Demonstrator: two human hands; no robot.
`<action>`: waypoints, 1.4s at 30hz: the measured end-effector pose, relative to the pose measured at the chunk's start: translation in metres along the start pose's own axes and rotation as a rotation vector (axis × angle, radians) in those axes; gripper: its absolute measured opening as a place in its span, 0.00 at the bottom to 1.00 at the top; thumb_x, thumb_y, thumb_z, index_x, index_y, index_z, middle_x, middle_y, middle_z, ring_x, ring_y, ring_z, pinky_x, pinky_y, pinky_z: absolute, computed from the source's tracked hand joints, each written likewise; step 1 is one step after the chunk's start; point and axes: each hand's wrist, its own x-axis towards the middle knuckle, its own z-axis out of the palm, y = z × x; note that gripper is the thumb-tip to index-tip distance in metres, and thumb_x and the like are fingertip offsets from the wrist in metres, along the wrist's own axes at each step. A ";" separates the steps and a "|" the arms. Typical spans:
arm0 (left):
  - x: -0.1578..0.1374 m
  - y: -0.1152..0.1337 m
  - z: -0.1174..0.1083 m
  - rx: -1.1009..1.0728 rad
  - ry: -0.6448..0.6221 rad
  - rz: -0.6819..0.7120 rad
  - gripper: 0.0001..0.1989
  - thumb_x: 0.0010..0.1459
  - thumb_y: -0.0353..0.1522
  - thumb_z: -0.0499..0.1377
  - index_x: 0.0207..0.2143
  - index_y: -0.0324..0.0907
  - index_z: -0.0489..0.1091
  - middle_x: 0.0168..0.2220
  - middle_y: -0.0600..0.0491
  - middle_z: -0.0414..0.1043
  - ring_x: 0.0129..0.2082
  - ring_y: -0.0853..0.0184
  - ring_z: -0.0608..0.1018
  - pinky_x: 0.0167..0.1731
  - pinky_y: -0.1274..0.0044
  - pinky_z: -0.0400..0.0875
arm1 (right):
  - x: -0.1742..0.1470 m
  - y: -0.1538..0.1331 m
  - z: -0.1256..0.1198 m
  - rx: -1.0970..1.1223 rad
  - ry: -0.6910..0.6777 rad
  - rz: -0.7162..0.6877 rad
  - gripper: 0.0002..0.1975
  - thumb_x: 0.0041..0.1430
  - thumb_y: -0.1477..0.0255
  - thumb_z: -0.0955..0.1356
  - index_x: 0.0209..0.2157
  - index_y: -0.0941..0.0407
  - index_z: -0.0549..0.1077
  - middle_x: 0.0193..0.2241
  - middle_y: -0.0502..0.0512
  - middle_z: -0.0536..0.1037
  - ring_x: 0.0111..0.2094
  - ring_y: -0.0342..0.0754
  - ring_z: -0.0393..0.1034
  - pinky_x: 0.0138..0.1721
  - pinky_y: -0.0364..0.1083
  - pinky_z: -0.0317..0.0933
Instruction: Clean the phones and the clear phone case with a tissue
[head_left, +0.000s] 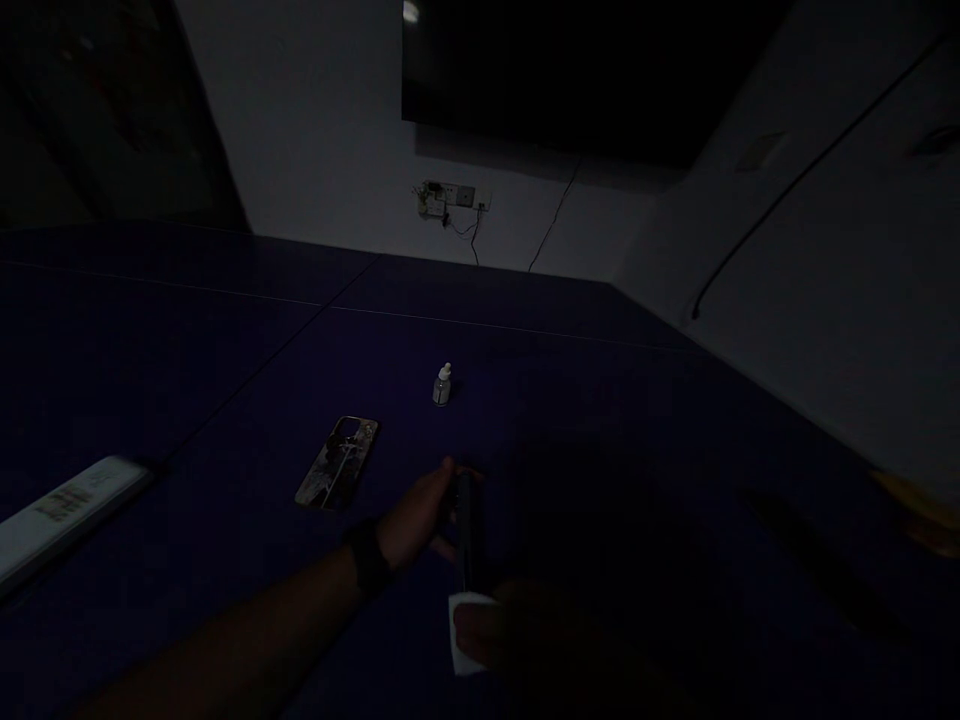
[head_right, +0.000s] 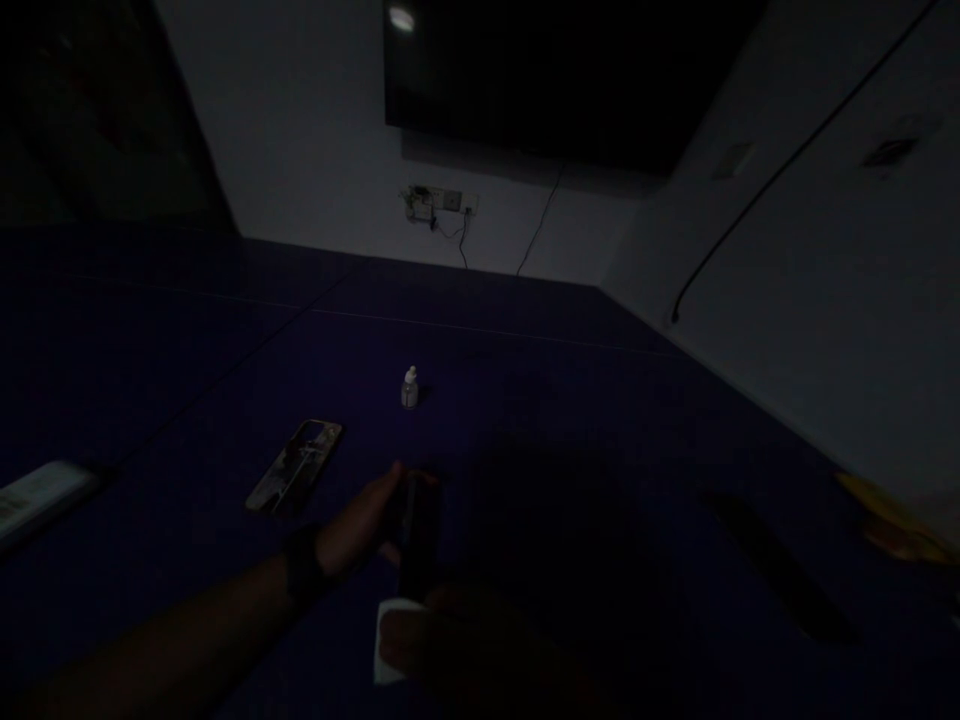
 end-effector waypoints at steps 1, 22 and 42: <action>0.000 -0.001 0.000 0.004 0.003 -0.001 0.39 0.57 0.64 0.48 0.51 0.43 0.73 0.41 0.45 0.69 0.39 0.59 0.73 0.24 0.77 0.75 | 0.004 0.004 -0.004 -0.015 0.004 0.002 0.19 0.75 0.72 0.55 0.62 0.47 0.62 0.49 0.52 0.80 0.44 0.42 0.77 0.45 0.42 0.71; -0.001 0.000 0.000 -0.022 -0.075 -0.025 0.44 0.57 0.65 0.45 0.56 0.39 0.68 0.37 0.44 0.73 0.37 0.57 0.76 0.26 0.73 0.75 | 0.054 0.045 -0.030 -0.131 0.140 -0.118 0.27 0.66 0.81 0.57 0.65 0.55 0.58 0.56 0.62 0.74 0.55 0.48 0.69 0.52 0.50 0.67; -0.002 -0.001 -0.002 -0.040 -0.069 -0.008 0.43 0.57 0.64 0.46 0.57 0.41 0.68 0.46 0.41 0.72 0.39 0.57 0.75 0.26 0.76 0.74 | 0.042 0.032 -0.024 -0.302 0.117 -0.157 0.24 0.68 0.81 0.55 0.64 0.60 0.59 0.53 0.63 0.77 0.49 0.49 0.74 0.48 0.47 0.70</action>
